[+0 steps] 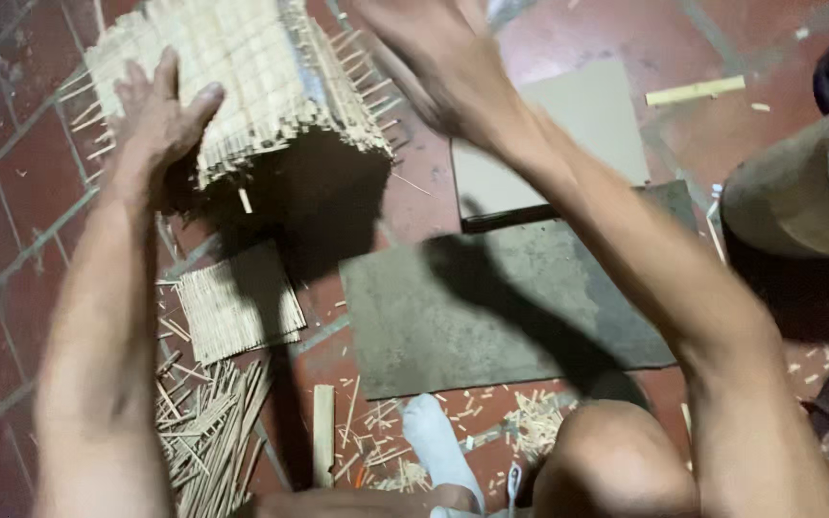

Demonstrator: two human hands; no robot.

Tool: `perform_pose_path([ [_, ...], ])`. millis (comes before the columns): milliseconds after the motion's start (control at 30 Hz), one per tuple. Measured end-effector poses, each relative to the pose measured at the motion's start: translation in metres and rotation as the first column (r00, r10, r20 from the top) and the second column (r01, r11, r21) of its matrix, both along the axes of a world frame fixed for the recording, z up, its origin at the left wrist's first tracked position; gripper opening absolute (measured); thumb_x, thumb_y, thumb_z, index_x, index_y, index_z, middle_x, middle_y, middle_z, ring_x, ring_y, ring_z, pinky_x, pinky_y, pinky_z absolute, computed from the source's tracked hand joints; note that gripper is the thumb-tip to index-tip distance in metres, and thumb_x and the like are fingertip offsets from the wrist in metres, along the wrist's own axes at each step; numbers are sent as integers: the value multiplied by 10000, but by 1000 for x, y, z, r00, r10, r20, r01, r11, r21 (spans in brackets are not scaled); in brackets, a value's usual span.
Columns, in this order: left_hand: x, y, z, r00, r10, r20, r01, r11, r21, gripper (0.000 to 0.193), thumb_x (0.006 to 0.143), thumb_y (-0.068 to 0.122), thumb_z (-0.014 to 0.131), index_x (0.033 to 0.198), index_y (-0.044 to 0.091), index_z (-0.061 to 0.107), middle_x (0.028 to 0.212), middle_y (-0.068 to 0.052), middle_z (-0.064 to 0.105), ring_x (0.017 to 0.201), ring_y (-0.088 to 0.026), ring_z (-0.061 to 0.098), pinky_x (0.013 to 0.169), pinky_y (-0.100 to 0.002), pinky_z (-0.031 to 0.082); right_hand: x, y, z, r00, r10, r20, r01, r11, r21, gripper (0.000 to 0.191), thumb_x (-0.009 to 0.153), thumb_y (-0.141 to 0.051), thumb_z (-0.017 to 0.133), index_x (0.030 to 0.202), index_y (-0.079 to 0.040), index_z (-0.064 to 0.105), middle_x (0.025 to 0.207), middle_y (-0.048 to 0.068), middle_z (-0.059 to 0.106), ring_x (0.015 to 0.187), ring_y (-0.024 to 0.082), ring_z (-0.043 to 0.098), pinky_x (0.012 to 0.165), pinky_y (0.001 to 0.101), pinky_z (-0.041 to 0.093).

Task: The person assembles bamboo mats by arranging thin bamboo strips on a flat board, applying glue with a roller to cardboard, and pressing the cardboard onto the strips. The person repeats this process, stacking completed mats.

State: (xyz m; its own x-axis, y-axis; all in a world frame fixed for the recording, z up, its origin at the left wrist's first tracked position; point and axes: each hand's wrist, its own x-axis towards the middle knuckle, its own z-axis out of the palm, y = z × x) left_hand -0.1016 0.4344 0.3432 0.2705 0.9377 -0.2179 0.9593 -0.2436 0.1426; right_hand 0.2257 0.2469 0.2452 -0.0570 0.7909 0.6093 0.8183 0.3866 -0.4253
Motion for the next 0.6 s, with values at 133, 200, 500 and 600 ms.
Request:
perform_pose_path([
  [133, 1, 9, 4, 984, -34, -177, 36, 999, 8, 938, 913, 742, 485, 1659, 262, 180, 1707, -247, -2, 1574, -423, 15, 1197, -716, 94, -8, -202, -112, 921, -258, -291, 207, 959, -193, 283, 979, -106, 665, 1232, 14, 706, 1063, 220, 703, 1014, 383, 647, 921, 479, 472],
  [200, 2, 14, 7, 966, -99, -238, 107, 994, 22, 912, 930, 693, 510, 1664, 228, 234, 1708, -246, 117, 1582, -403, 139, 1236, -674, 167, -28, -286, -160, 849, -357, -391, 217, 908, -358, 257, 1027, -162, 620, 1226, -28, 712, 1122, 184, 750, 973, 287, 705, 926, 417, 497],
  [500, 48, 14, 2, 998, 60, 28, -59, 998, -20, 728, 1060, 565, 487, 1663, 207, 288, 1697, -206, 281, 1556, -404, 265, 1228, -634, 232, -51, -408, -260, 820, -478, -314, 236, 783, -576, 268, 945, -136, 644, 1186, -52, 727, 853, 48, 789, 709, 144, 683, 823, 396, 467],
  [600, 55, 9, -35, 997, 44, 67, -57, 975, 213, 683, 1110, 490, 515, 1612, 112, 250, 1589, -353, 214, 1460, -550, 142, 1128, -762, 110, -47, -401, -254, 833, -509, -216, 271, 716, -643, 233, 906, -127, 692, 1121, -62, 756, 781, 91, 734, 712, 225, 662, 794, 392, 461],
])
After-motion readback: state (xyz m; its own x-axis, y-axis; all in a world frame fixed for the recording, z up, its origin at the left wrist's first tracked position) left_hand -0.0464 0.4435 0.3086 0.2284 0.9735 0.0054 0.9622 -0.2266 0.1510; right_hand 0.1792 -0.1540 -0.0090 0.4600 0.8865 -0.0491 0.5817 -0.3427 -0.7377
